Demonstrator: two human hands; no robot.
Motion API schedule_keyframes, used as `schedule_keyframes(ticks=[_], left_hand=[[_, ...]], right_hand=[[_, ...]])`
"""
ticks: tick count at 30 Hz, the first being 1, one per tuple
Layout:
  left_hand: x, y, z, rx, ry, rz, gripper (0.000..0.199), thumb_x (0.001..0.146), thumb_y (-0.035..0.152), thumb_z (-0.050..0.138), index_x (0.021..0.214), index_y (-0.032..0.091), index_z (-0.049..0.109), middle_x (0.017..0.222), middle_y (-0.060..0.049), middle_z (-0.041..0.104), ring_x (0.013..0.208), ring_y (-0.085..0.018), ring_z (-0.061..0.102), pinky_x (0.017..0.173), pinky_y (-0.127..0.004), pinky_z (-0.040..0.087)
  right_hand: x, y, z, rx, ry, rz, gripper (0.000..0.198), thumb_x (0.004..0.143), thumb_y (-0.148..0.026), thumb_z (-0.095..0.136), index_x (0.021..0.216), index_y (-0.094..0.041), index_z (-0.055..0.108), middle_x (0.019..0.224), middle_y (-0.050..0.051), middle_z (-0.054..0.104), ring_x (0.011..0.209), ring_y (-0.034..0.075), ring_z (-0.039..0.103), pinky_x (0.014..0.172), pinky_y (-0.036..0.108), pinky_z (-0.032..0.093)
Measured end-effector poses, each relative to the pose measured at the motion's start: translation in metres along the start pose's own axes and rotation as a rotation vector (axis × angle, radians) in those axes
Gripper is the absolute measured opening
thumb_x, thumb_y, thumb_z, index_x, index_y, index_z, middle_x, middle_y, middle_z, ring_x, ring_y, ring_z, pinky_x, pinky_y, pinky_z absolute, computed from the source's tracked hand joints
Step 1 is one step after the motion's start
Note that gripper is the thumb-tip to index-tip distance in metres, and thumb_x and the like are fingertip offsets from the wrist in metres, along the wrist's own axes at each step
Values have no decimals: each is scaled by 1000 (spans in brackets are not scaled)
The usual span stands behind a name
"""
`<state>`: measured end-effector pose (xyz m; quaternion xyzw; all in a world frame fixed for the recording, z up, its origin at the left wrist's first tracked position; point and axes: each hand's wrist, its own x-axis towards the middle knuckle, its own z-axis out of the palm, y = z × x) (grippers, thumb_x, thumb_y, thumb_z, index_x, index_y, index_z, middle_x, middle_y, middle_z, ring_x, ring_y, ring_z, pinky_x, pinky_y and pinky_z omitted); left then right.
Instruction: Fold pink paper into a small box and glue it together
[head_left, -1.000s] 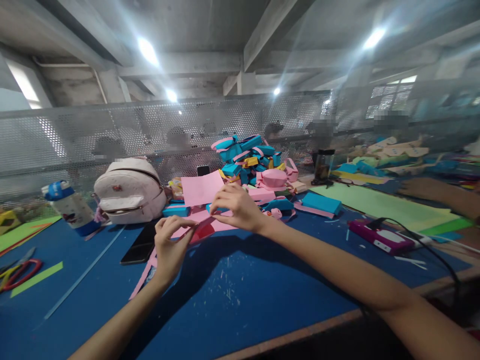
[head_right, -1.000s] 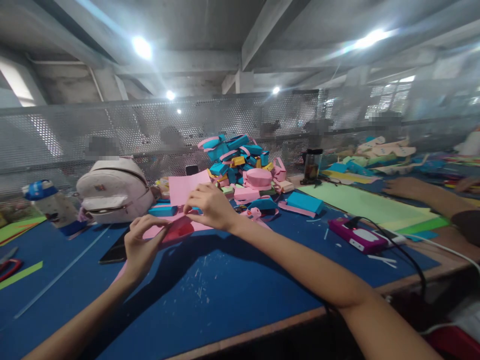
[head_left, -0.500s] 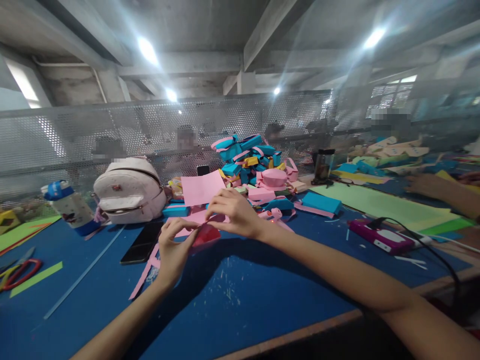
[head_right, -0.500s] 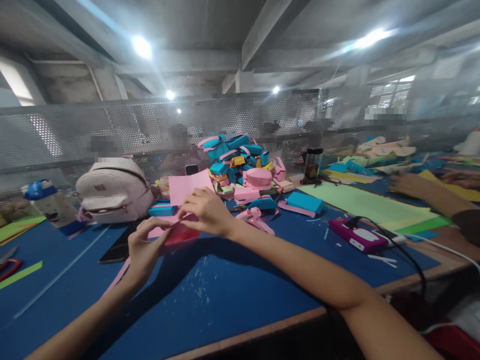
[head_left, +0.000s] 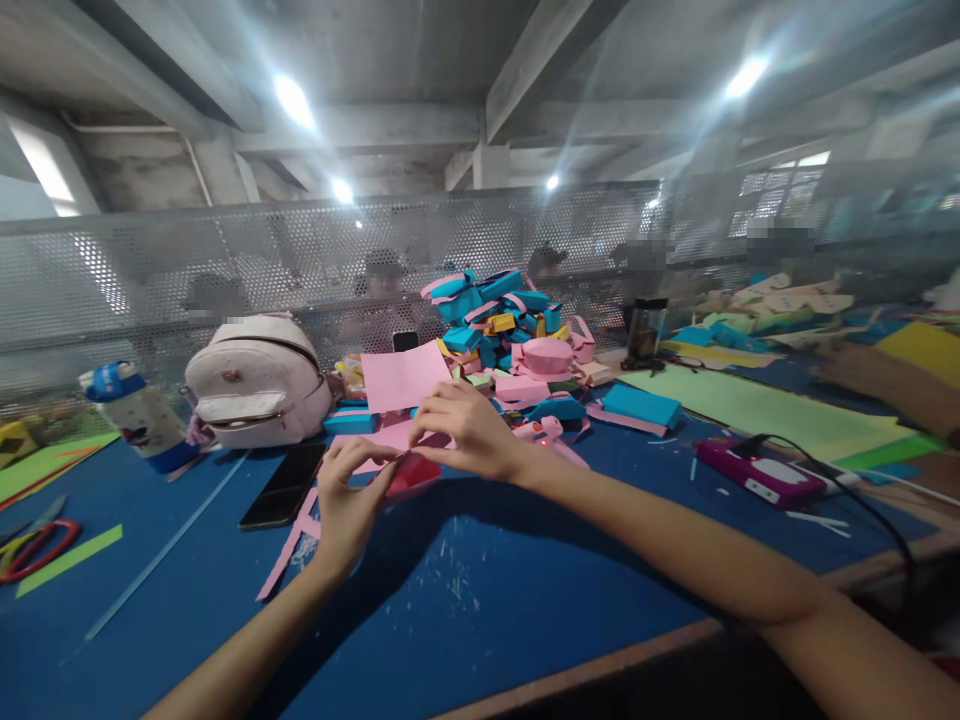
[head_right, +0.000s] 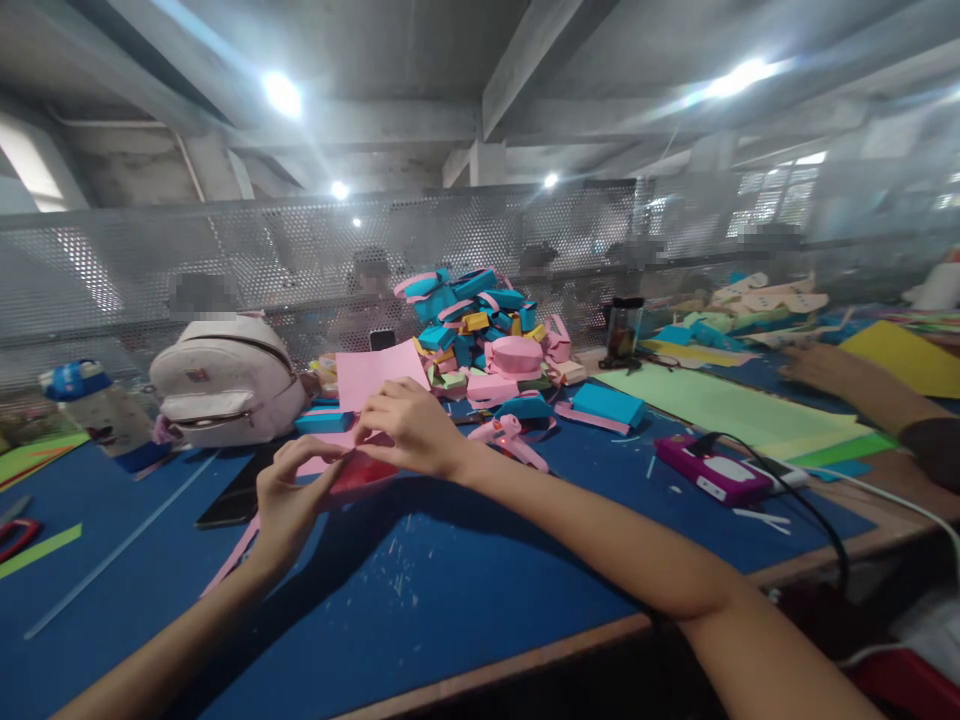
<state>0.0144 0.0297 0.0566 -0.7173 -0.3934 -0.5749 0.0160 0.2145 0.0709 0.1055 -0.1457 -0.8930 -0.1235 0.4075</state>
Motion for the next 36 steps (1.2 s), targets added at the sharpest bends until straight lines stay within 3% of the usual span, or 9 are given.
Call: schedule_keyframes(ticks=[36], left_hand=[[1,-4,0,-7,16,-18,5,80,23,71,77,27,70,74,4,69,75,-17,58,80,-32,39]], right_hand=[[-1,7,-1,-41,-22,-5,5,85,-25,70,86,-21,68,92,0,70,91,18,54,86,33,33]])
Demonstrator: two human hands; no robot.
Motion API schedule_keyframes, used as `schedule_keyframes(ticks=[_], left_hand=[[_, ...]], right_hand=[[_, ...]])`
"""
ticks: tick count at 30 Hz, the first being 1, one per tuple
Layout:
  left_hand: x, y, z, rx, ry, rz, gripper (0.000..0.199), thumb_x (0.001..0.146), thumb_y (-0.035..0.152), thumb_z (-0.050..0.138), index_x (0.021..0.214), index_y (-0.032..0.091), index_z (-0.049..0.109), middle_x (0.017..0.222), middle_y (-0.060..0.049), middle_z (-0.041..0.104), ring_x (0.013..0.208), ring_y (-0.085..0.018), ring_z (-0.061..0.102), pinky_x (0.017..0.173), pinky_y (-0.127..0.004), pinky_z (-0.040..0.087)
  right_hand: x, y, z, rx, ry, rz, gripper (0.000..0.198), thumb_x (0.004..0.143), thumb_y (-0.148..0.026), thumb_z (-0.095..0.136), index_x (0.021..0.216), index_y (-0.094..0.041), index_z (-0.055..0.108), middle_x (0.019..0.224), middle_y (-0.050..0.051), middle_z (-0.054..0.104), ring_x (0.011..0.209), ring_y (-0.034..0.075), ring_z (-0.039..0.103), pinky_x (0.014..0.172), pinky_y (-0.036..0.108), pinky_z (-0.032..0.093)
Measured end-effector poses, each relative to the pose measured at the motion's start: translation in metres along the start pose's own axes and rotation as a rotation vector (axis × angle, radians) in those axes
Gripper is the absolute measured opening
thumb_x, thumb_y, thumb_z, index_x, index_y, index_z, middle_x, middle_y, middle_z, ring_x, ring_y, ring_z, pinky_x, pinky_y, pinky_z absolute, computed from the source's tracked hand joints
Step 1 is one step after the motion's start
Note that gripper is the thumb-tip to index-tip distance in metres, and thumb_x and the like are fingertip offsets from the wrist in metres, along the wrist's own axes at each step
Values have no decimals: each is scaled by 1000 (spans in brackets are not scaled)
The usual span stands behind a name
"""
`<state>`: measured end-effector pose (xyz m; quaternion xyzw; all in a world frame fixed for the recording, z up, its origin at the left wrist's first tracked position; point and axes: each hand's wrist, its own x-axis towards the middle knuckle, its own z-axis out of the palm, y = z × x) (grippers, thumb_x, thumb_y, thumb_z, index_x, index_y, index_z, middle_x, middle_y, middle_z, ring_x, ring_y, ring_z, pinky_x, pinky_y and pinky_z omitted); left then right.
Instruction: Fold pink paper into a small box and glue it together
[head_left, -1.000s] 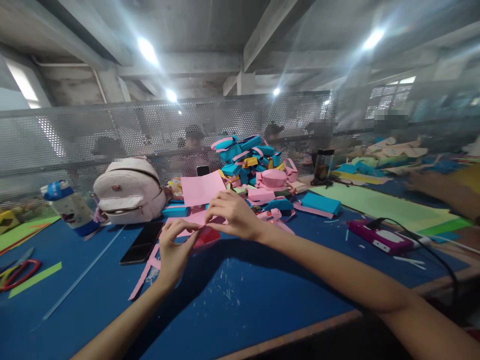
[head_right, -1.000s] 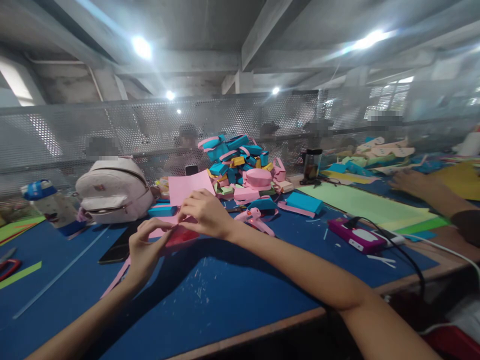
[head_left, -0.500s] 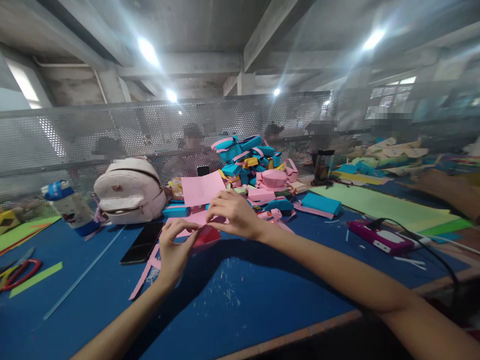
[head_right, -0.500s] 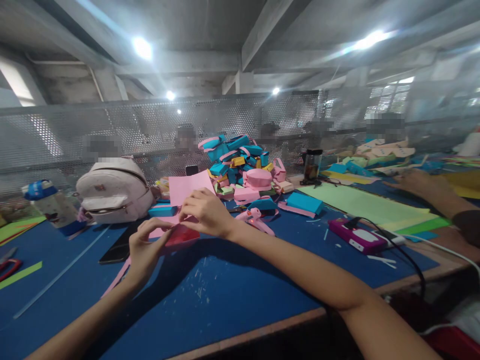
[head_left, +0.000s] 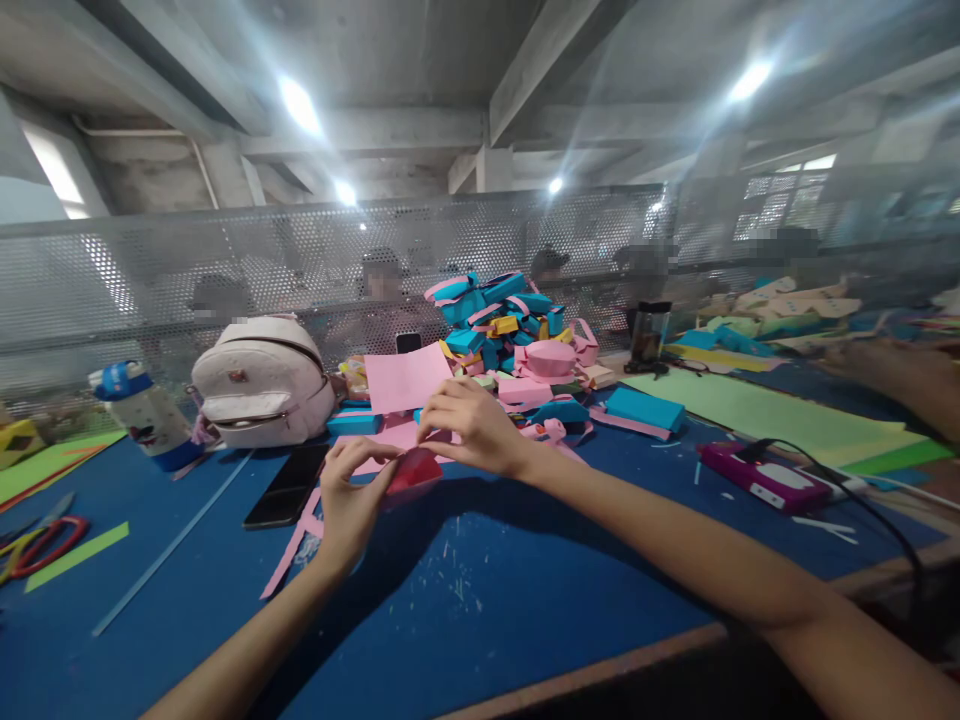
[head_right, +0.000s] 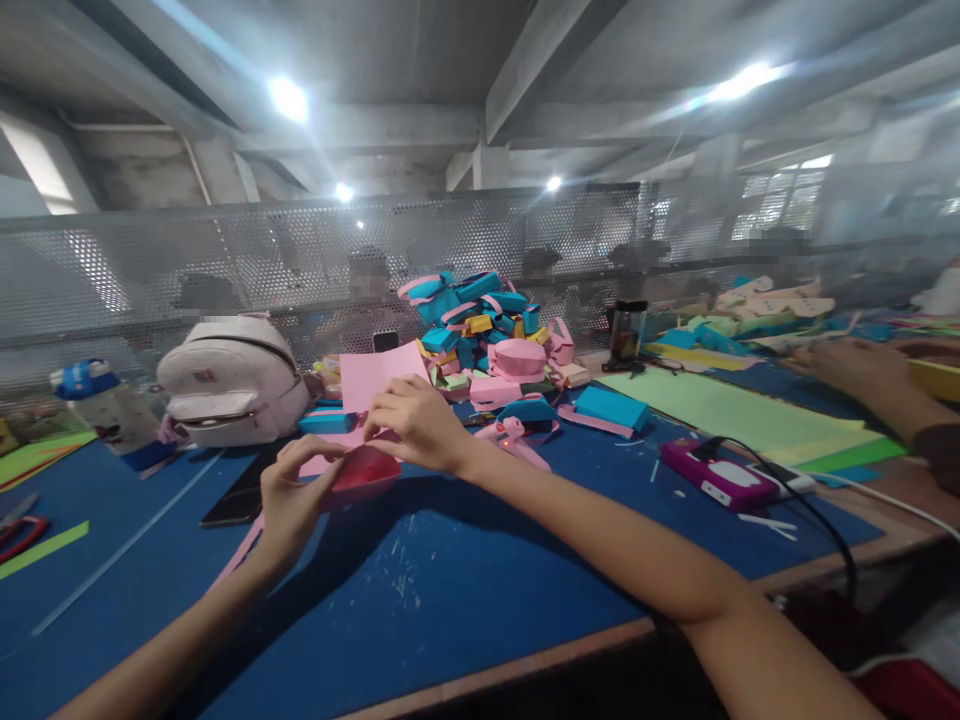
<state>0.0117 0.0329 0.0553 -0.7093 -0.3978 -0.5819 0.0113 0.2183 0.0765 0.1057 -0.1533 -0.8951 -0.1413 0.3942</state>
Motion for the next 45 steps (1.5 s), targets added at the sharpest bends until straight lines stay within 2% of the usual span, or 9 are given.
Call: schedule_keyframes(ticks=[10,28,45], left_hand=[[0,1,0,1,1,-19,6,81,28,69,75,26,69,73,3,69,75,-18,59,80,-33,40],[1,0,1,6,9,-23,6,80,25,70,74,25,70,74,3,70,75,-18,62,81,-34,41],[1,-3,0,-41,19,-88,6,79,29,71,74,25,71,73,1,69,73,-18,61,77,-33,44]], right_hand=[[-1,3,-1,-15,-11,8,5,88,-26,66,88,-22,69,92,1,70,93,19,54,87,34,33],[-1,5,-1,-46,-6,8,6,87,-27,68,87,-22,69,91,2,70,93,20,54,89,34,31],[-2,10,-3,-57,-21,30,12,90,-32,64,88,-22,69,92,2,70,94,20,53,87,34,32]])
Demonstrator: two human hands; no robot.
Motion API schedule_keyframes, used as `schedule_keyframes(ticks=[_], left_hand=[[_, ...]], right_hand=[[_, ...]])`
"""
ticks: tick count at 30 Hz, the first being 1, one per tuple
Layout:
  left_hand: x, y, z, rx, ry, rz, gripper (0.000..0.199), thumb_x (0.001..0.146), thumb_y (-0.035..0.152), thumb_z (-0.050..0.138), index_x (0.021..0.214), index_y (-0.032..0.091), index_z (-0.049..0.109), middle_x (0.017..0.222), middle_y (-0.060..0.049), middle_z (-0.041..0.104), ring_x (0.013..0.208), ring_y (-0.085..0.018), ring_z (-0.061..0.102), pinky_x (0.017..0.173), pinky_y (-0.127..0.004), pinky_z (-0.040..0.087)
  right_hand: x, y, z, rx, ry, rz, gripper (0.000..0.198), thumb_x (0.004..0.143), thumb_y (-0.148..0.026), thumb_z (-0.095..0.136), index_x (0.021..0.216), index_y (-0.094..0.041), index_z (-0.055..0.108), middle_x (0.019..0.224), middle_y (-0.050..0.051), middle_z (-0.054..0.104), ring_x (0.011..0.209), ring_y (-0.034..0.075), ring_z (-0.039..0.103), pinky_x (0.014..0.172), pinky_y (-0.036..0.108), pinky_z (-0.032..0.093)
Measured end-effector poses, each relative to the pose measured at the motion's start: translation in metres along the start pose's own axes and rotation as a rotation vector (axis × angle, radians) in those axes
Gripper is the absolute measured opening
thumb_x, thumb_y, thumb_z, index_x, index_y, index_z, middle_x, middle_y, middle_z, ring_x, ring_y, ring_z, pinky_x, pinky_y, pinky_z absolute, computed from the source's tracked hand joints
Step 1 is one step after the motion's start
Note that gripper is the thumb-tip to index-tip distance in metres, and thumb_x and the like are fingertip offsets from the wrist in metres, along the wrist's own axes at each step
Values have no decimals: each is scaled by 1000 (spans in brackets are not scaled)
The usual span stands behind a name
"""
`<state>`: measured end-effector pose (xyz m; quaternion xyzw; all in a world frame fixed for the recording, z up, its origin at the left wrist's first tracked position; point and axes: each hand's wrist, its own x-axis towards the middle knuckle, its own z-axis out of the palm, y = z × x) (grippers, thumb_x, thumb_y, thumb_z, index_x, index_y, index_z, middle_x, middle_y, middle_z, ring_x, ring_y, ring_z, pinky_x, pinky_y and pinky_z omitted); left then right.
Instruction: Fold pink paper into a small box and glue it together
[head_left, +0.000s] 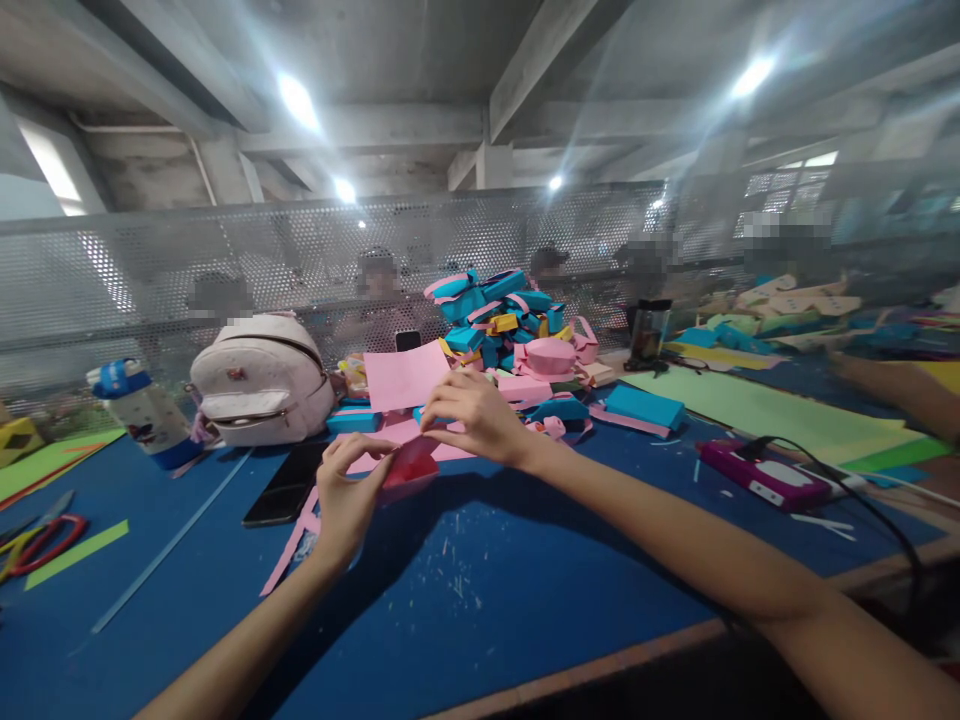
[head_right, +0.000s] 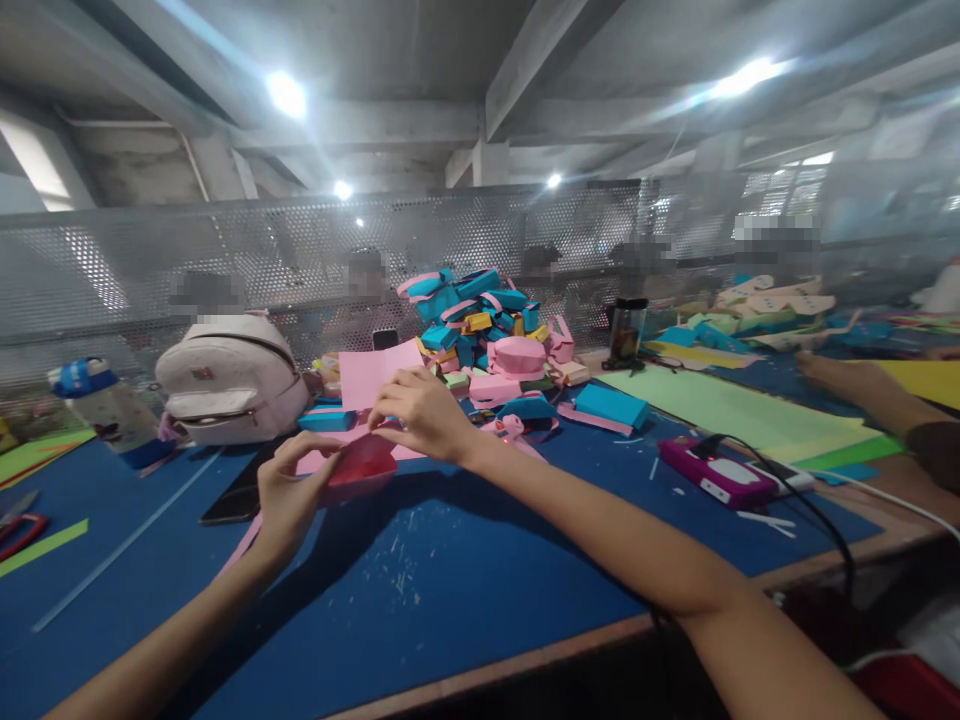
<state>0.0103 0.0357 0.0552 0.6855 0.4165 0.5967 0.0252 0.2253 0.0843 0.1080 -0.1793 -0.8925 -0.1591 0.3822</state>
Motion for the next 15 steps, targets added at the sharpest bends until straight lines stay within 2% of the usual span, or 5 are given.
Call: schedule_keyframes(ticks=[6,15], left_hand=[[1,-7,2,-86,25,-125,8,76,31,71,75,23,71,77,-1,70,75,-19,64,75,-32,47],[2,-9,4,-98,33,-174,9,74,30,71,73,21,71,76,-1,71,75,-19,65,75,-31,49]], right_hand=[[0,3,-2,-13,-11,8,9,89,-30,64,88,-23,69,92,2,70,93,20,53,86,34,32],[-1,6,-1,-3,0,9,9,90,-29,63,87,-22,69,89,1,70,92,20,53,85,34,32]])
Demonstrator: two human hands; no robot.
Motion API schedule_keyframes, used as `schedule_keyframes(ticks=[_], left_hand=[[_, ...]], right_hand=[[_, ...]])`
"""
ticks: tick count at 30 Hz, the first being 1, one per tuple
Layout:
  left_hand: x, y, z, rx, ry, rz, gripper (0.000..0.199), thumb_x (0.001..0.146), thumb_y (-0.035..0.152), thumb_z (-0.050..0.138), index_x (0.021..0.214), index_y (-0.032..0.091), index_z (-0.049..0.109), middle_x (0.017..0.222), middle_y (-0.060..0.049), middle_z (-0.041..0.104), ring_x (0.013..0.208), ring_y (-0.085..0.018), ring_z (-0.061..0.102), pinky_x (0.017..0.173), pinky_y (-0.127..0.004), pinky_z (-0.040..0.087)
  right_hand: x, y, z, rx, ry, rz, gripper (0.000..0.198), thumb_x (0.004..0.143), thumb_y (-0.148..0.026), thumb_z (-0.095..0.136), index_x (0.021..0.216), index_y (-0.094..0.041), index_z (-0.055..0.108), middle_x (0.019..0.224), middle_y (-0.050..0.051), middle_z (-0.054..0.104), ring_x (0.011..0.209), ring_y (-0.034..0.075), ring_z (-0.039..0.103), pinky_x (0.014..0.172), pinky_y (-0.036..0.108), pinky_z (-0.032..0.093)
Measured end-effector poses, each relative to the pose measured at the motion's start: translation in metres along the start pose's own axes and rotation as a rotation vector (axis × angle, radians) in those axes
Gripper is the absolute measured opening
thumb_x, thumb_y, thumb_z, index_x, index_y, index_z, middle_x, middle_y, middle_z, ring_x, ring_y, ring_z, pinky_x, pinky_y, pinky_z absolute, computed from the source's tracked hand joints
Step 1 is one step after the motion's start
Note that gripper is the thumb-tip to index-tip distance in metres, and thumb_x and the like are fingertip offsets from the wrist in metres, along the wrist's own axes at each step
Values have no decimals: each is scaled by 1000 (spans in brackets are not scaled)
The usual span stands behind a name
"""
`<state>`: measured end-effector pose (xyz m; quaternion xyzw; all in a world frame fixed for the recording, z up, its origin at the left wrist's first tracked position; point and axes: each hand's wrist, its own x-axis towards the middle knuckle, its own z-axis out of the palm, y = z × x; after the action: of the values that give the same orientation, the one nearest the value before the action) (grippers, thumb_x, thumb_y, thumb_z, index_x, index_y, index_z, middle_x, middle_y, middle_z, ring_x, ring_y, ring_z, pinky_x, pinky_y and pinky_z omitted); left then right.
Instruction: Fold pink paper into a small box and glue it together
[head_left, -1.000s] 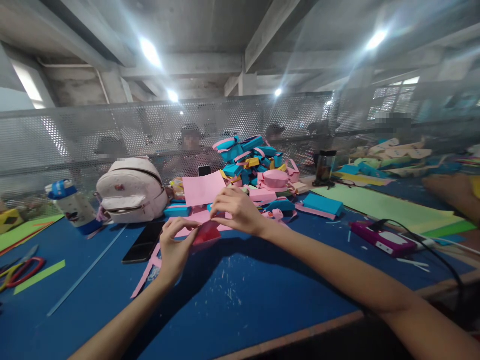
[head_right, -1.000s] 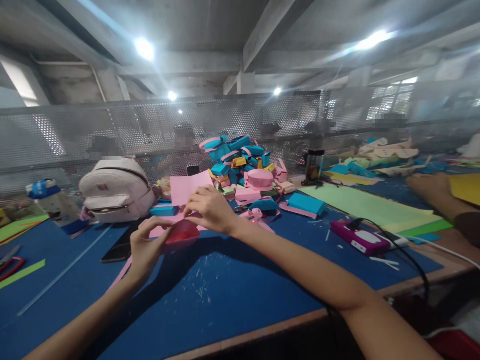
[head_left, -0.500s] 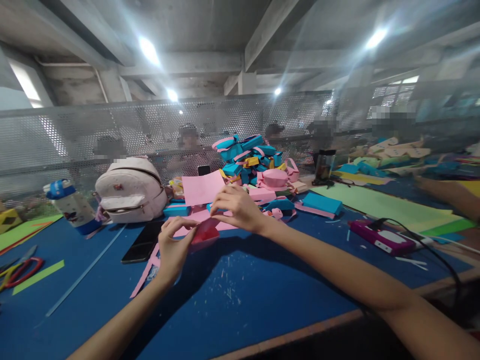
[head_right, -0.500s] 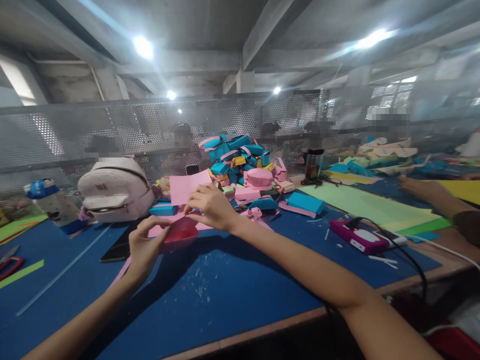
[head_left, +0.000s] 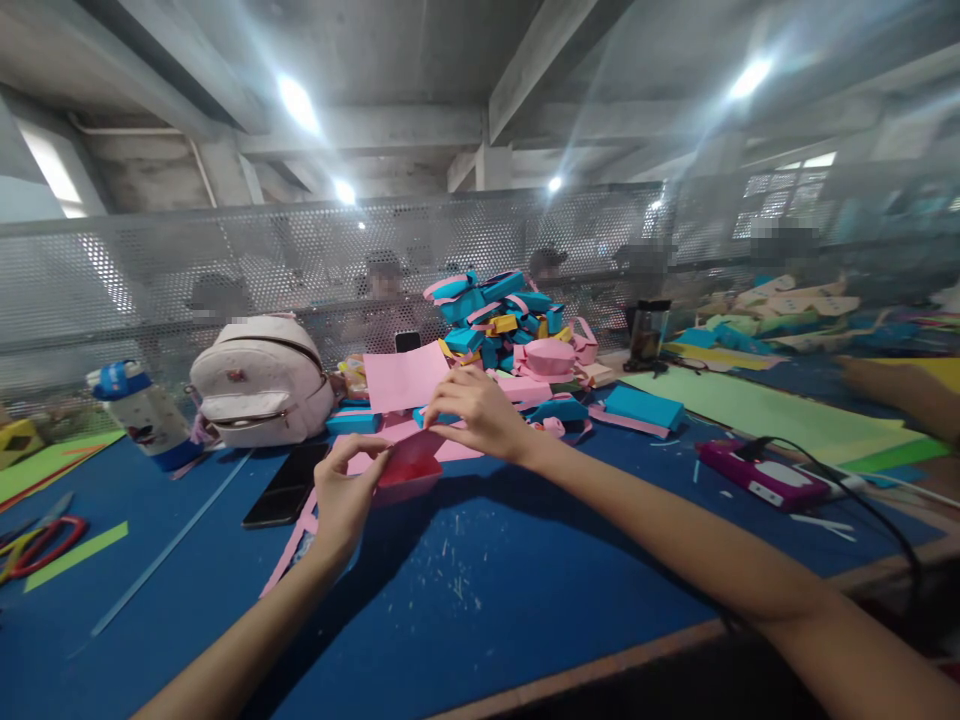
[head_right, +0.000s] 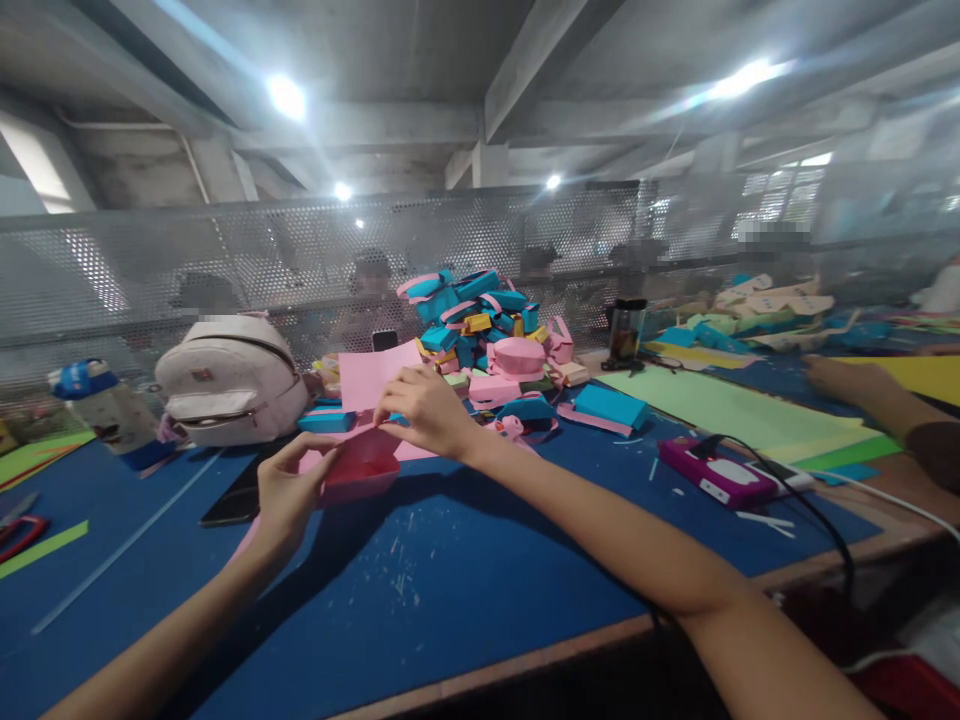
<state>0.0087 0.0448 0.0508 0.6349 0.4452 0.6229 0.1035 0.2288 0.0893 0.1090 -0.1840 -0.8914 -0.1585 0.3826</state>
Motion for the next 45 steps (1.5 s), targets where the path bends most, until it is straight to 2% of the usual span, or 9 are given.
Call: schedule_keyframes(ticks=[13,23,45], left_hand=[[-3,3,-4,42,-51,54,6,77,29,72,73,24,70,76,1,70,75,-18,63,78,-31,45],[-6,13,-3,142,-65,229,6,79,27,72,74,25,69,72,4,69,72,-17,59,78,-32,40],[-6,15,-1,125,-65,259,2,81,25,70,79,25,70,75,3,68,73,-16,59,77,-32,41]], right_hand=[[0,-13,4,4,15,-26,6,89,-26,65,90,-21,68,95,3,70,93,21,54,86,35,32],[-1,-22,6,56,58,-51,5,86,-26,69,88,-21,69,91,2,70,90,20,55,83,33,35],[-1,-20,9,110,68,6,4,86,-24,69,86,-20,68,91,2,70,90,19,55,84,34,35]])
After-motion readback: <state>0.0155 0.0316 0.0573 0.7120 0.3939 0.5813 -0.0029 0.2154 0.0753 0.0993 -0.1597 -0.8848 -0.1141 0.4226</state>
